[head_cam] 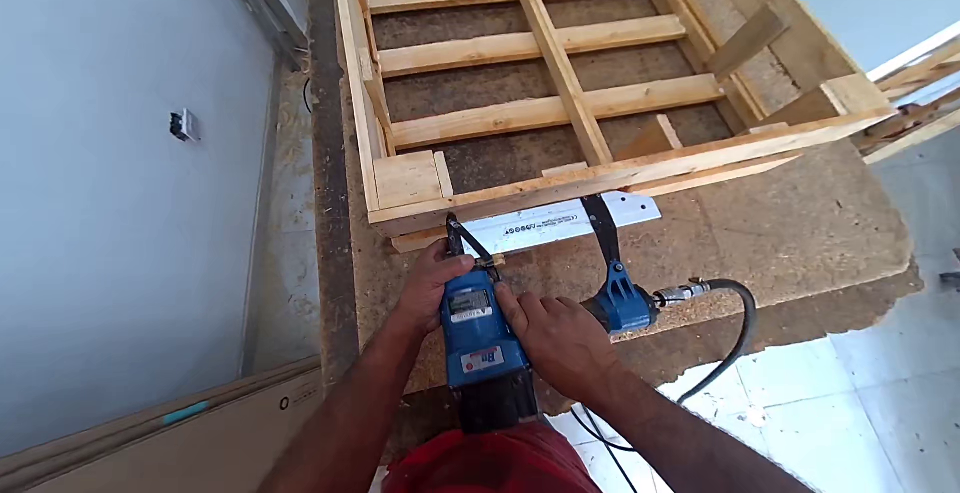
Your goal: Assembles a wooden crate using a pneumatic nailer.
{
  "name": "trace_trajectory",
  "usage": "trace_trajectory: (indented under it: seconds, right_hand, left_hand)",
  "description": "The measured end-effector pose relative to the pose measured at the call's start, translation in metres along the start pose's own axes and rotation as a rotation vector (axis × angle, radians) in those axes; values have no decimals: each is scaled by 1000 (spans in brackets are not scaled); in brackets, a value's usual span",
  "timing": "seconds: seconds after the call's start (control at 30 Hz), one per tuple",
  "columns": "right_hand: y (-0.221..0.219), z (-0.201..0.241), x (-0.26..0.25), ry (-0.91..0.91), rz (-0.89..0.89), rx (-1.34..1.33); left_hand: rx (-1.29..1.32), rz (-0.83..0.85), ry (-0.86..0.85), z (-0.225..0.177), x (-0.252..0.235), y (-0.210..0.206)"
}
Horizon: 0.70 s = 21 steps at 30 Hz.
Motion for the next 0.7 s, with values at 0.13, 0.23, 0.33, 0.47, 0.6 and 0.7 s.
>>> trace_trajectory:
  seconds: [0.13,0.23,0.33,0.47,0.6,0.7]
  right_hand:
    - [-10,4,4,1,3,11]
    - [-16,2,8,6,28,-7]
    - [-18,1,7,0,47,-7]
    - [-22,0,1,-18,36,7]
    - [-28,7,-7,-78,59,2]
    - [-29,6,-7,-100,97,-34]
  left_hand:
    - [10,33,-3,7,-6,3]
    - [30,37,11,16,-9,5]
    - [55,36,15,20,-13,7]
    - [54,36,1,17,-20,8]
    - [-13,7,-1,14,-28,13]
    - [-56,50,41,17,-30,15]
Point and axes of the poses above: each hand's wrist, its own x-axis away from the middle knuckle, its own y-axis out of the back of the hand, z = x × y, the point moved 5 cm from there along -x, towards the middle knuckle, and after that the axes turned 15 degrees about -z, right-handed, at the moved point
